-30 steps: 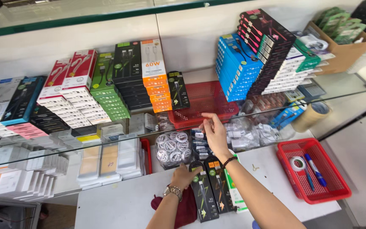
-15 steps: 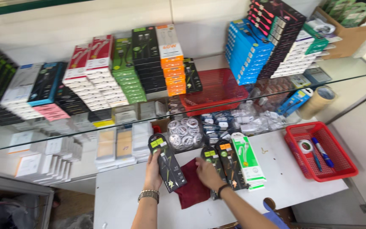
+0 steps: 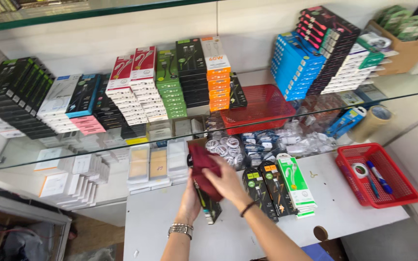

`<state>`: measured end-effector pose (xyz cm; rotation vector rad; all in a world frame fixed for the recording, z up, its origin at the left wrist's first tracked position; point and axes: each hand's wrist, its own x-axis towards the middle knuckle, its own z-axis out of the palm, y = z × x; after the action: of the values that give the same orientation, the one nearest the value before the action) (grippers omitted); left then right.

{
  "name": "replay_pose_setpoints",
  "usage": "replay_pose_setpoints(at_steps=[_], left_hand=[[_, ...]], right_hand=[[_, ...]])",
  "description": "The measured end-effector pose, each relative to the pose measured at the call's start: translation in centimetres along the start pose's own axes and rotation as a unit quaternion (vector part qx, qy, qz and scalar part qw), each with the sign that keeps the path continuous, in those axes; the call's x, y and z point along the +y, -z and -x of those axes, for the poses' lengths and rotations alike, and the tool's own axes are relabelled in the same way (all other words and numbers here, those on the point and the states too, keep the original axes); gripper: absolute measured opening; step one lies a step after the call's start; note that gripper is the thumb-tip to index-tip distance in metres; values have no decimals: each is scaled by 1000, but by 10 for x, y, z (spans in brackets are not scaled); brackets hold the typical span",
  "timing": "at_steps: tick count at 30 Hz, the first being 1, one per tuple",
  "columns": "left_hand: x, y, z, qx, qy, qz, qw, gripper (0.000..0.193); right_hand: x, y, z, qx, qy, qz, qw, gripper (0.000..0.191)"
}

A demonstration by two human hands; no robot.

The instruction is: The person picks up packaged product boxes one at a time from the counter, wipes each box with a red cloth, and places the wiped boxes onto the glass display shelf, building a stack of orange boxes and arranging other boxes beside them.

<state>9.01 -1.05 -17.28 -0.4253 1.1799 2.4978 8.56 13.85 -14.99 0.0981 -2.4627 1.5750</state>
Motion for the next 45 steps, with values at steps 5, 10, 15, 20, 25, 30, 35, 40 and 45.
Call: replay_pose_setpoints(at_steps=[5,10,15,20,25,30,35,40,45], left_hand=[[22,-15,-18,-48,-59,112,991,69],[43,-14,-20,-10,-41,-1,999,71],[-1,-44,-16,-37,-184,-368,911,67],[-10,-55,-7,-45,-269,-473,838,63],[0,-67,-3,-30,-216,-423,880,61],[10,-85,-12,183,-228,-424,857,56],[-8,-101,-4,169,-180,-397,884,60],[-13,-96,-2,-49,-121,-131,983,73],[3,-93,-9,-1,-32,-32,999,61]], right_hand=[[3,0,66,11,144,62,988,48],[48,44,72,47,-162,-121,978,50],[11,68,-20,16,-145,-426,893,59],[-9,77,-45,-48,-193,-382,902,57],[21,91,-56,11,-278,-545,791,48],[30,45,-18,-64,-294,-518,801,45],[19,35,-22,37,-280,-496,821,42],[-14,45,-3,44,-202,-431,878,44],[-21,37,-3,11,-142,-247,958,47]])
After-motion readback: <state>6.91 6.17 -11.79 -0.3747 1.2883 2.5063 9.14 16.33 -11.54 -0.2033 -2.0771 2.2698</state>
